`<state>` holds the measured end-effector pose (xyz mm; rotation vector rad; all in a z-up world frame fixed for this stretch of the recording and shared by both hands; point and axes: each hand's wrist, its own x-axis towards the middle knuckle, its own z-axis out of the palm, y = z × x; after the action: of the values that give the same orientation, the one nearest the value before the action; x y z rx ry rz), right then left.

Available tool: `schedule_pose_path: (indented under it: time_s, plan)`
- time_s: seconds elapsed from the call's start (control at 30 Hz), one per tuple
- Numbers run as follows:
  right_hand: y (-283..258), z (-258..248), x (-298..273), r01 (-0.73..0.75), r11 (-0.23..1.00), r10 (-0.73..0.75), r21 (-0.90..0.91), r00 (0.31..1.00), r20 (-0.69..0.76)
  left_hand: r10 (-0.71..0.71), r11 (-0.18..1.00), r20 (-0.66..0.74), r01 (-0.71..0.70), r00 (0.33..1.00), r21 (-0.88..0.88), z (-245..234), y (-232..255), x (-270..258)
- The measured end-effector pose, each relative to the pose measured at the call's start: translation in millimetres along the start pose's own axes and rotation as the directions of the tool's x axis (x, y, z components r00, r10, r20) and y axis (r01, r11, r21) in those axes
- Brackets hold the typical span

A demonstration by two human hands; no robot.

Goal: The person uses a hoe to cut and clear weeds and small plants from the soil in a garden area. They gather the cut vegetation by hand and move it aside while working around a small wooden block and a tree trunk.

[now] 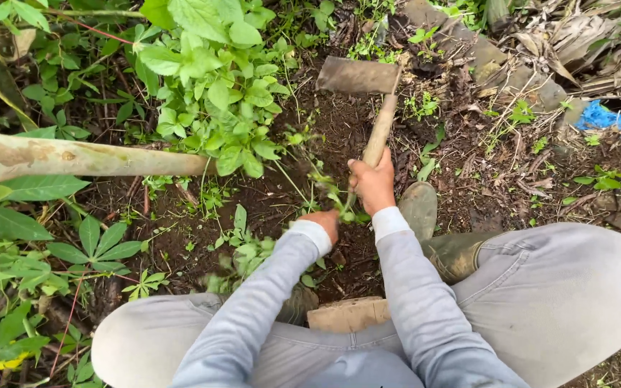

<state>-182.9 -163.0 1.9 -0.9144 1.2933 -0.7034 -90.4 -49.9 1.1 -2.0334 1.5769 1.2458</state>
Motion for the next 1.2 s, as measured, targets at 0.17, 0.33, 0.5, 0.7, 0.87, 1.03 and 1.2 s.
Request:
schedule_pose_path:
  time_s: [0.17, 0.33, 0.5, 0.7, 0.87, 1.03, 1.2]
  plan:
    - [18, 0, 5, -0.019, 0.976, 0.057, -0.215, 0.983, 0.172, 0.051, 0.996, -0.047, -0.047, 0.998, 0.078, 40, -21, 35]
    - [31, 5, -18, -0.099, 0.959, 0.132, -0.265, 0.985, 0.112, -0.344, 0.787, -0.104, 0.226, 0.933, -0.575, 29, -67, 39]
    - [-5, 16, -16, -0.053, 0.988, 0.061, -0.147, 0.997, 0.049, -0.328, 0.631, -0.001, 0.218, 0.945, -0.744, 59, -55, 65]
    - [27, 3, 10, -0.092, 0.96, 0.165, -0.265, 0.949, 0.27, -0.062, 0.984, 0.108, 0.079, 0.992, -0.157, 64, -40, 73]
    - [16, -33, -5, -0.258, 0.915, 0.338, -0.311, 0.911, 0.238, 0.118, 0.953, 0.31, -0.195, 0.944, 0.23, 65, -40, 51]
    - [-9, -41, -11, -0.259, 0.963, 0.267, -0.075, 0.955, 0.133, 0.043, 0.937, 0.401, -0.175, 0.915, 0.301, 7, -69, -13]
    - [-2, -6, -30, -0.475, 0.565, 0.353, 0.675, 0.878, 0.322, -0.174, 0.953, 0.215, 0.109, 0.961, 0.284, -27, -102, -30]
